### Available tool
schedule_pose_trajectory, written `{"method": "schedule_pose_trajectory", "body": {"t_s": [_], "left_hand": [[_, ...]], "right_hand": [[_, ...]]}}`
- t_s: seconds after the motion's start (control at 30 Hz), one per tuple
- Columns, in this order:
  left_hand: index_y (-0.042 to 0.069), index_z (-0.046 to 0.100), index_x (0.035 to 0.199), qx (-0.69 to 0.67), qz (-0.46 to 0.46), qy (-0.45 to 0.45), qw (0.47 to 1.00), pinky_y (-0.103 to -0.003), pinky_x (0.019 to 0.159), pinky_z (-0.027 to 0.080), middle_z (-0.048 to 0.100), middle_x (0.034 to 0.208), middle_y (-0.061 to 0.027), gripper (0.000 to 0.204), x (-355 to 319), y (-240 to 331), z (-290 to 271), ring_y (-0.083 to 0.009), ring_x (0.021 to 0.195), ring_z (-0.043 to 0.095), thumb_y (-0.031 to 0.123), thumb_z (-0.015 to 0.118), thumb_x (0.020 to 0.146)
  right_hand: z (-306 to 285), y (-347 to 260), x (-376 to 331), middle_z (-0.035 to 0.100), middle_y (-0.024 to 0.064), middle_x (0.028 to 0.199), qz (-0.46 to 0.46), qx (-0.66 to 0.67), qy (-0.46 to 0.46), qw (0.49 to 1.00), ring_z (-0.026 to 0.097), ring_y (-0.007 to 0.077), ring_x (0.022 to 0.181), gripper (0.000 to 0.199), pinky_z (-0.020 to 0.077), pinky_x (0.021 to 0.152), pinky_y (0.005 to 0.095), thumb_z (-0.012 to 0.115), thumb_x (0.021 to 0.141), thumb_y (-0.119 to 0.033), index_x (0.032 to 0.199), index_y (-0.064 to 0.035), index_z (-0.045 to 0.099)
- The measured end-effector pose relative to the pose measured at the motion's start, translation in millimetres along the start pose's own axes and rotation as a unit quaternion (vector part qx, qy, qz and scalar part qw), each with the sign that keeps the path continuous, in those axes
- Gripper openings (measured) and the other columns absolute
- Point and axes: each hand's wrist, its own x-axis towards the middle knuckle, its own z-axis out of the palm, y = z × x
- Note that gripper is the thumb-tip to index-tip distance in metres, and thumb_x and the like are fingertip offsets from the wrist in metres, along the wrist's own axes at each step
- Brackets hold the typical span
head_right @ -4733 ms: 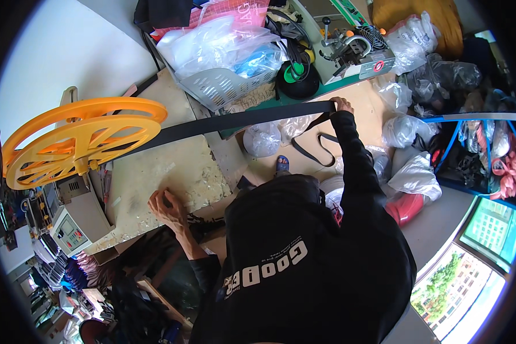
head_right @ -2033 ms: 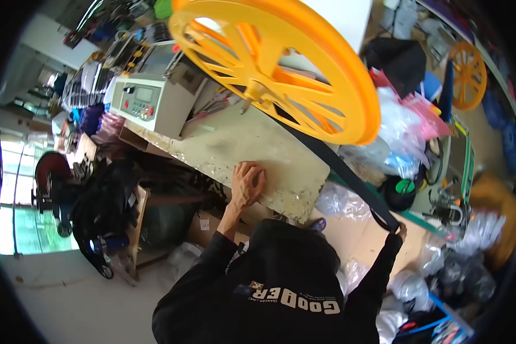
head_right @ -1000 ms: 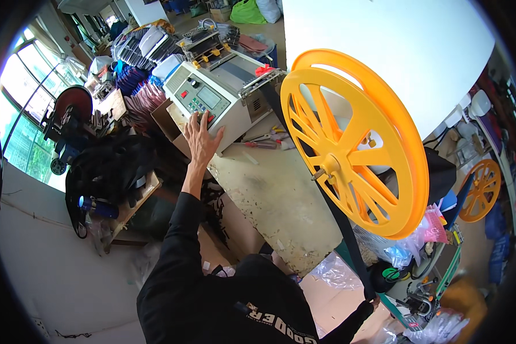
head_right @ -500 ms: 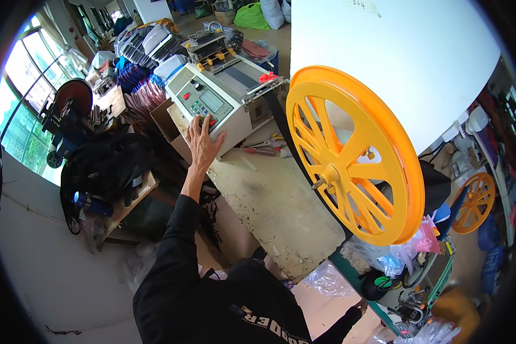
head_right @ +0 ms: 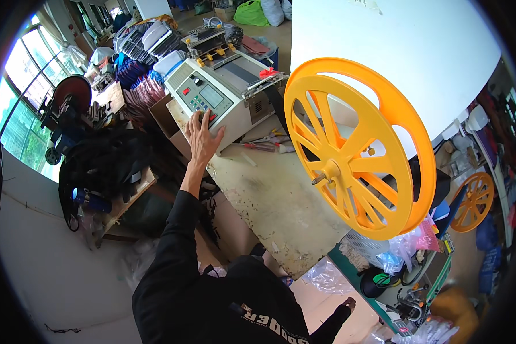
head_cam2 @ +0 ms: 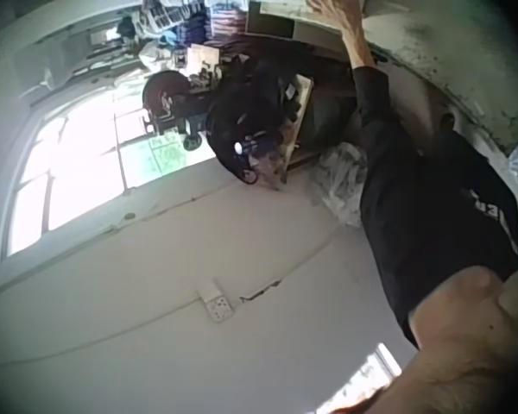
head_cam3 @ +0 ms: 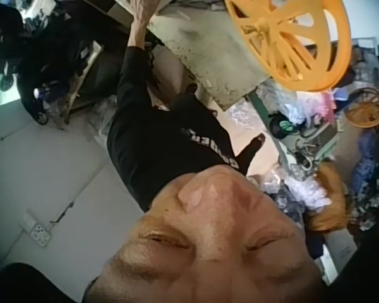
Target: The person operates a strap cutting machine by pressing buttons on the control panel, pulls strap material from a spool wheel, and feeds and cuts straps.
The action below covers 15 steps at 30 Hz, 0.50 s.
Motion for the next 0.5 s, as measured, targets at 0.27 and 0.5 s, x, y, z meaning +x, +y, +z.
{"method": "schedule_pose_trajectory", "body": {"t_s": [0.27, 0.5], "left_hand": [[0.011, 0.044, 0.126, 0.001, 0.003, 0.003, 1.0, -0.048, 0.102, 0.021, 0.039, 0.126, -0.0182, 0.064, 0.2, 0.4, -0.5, -0.0331, 0.122, 0.033, 0.036, 0.068, 0.072], [0.01, 0.044, 0.126, 0.001, 0.004, 0.003, 1.0, -0.048, 0.102, 0.022, 0.039, 0.125, -0.0185, 0.064, -0.3, -2.0, 2.2, -0.0333, 0.122, 0.033, 0.036, 0.067, 0.072]], "right_hand": [[12.0, 21.5, -20.4, 0.062, 0.0132, 0.084, -0.054, 0.01, 0.011, 0.998, 0.059, 0.0262, 0.082, 0.013, 0.0493, 0.072, 0.0345, 0.057, 0.083, -0.014, 0.085, -0.0027, 0.062], [14.5, 38.2, -38.9, 0.062, 0.0136, 0.084, -0.092, 0.013, 0.01, 0.996, 0.059, 0.0263, 0.083, 0.012, 0.0495, 0.073, 0.034, 0.059, 0.081, -0.013, 0.083, -0.0025, 0.063]]}}
